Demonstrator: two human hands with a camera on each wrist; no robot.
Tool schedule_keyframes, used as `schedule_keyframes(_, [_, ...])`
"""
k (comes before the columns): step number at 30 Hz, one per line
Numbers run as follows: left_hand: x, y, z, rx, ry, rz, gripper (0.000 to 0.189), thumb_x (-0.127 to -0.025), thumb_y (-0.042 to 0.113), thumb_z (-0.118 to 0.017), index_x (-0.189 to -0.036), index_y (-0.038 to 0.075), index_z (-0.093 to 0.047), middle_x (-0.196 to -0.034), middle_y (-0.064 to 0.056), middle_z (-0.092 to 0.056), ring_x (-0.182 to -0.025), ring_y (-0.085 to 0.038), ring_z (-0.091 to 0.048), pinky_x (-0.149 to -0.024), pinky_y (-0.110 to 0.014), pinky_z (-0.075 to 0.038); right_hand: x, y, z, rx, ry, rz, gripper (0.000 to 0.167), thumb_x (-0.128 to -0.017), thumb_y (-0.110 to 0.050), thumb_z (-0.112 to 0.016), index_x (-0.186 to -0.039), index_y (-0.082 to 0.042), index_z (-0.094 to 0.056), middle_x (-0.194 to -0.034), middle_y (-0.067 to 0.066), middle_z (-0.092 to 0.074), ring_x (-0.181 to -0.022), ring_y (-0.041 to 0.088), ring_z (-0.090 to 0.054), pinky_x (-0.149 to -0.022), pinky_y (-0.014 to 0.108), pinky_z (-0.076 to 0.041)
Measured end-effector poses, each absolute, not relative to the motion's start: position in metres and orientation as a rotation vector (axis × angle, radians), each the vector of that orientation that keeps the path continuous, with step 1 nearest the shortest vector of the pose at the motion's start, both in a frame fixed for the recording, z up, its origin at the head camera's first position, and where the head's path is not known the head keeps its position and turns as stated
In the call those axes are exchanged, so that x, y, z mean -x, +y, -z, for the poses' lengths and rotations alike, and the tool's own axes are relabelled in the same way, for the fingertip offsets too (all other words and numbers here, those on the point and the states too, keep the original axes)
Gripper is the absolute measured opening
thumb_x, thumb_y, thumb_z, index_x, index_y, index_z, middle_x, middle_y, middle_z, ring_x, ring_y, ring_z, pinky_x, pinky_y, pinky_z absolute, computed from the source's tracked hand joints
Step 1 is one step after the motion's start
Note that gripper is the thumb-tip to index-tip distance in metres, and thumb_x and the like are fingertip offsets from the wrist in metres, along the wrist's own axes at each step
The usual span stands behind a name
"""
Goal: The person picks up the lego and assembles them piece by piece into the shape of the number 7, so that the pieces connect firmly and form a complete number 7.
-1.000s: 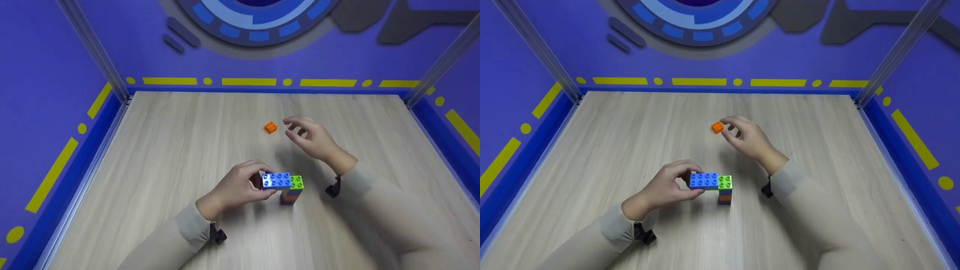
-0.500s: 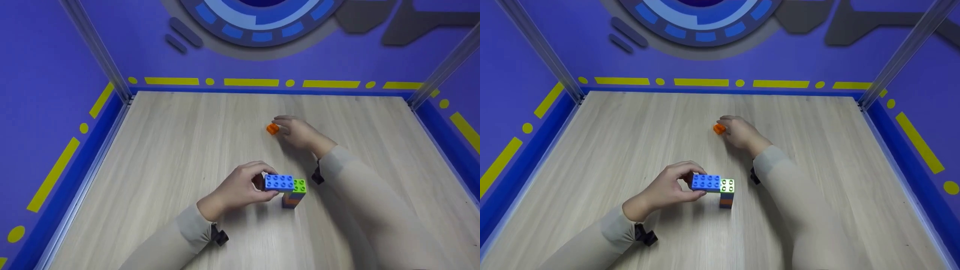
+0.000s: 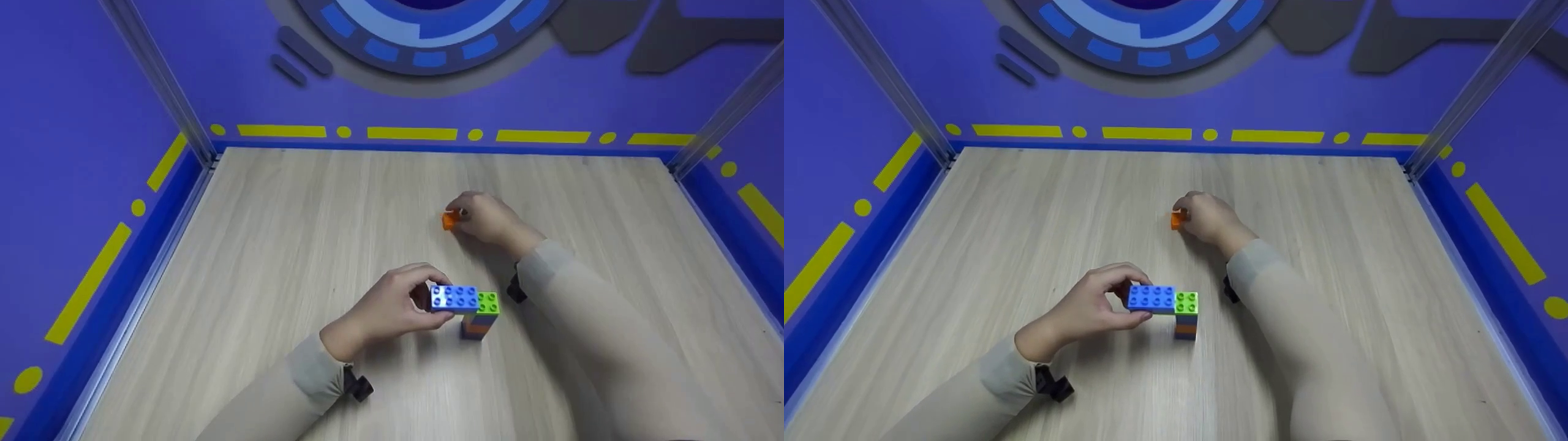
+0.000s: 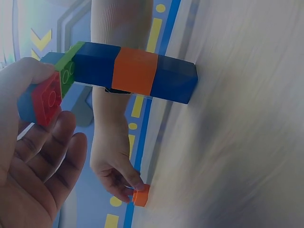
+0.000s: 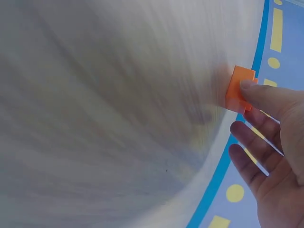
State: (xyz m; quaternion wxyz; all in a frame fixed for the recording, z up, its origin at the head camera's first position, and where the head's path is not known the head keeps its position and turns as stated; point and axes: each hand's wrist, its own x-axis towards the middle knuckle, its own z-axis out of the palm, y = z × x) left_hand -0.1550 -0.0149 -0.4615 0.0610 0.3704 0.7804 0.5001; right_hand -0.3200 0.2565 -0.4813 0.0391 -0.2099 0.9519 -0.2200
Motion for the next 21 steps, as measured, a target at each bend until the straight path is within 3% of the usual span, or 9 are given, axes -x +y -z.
schedule_keyframes(7, [0.155, -0.011, 0.461, -1.124, 2.355, -1.503, 0.035, -0.097, 0.020, -0.091, -0.127, 0.011, -0.075, -0.113, -0.003, -0.073, -0.086, -0.008, -0.065, -0.077, -0.019, -0.057, 0.311, 0.262, 0.485, 0.574, 2.878, 0.724, 0.033, -0.102, -0.010, -0.082, -0.135, -0.004, -0.080, -0.132, 0.017, -0.080, -0.121, 0.035, -0.074, -0.116, 0.055, -0.059])
schedule_keyframes(14, [0.155, -0.010, 0.460, -1.121, 2.332, -1.515, 0.037, -0.097, 0.021, -0.090, -0.129, 0.011, -0.075, -0.112, -0.005, -0.073, -0.087, -0.024, -0.071, -0.078, -0.021, -0.058, 0.287, 0.268, 0.483, 0.612, 2.825, 0.840, 0.034, -0.101, -0.015, -0.083, -0.134, -0.007, -0.080, -0.132, 0.014, -0.080, -0.121, 0.035, -0.073, -0.112, 0.058, -0.061])
schedule_keyframes(21, [0.153, -0.010, 0.460, -1.075, 2.306, -1.521, 0.037, -0.098, 0.021, -0.089, -0.130, 0.012, -0.074, -0.109, -0.004, -0.075, -0.086, -0.013, -0.067, -0.075, -0.017, -0.056, 0.251, 0.276, 0.467, 0.741, 2.787, 1.102, 0.029, -0.102, -0.013, -0.082, -0.130, -0.007, -0.081, -0.125, 0.013, -0.081, -0.115, 0.036, -0.073, -0.100, 0.053, -0.062])
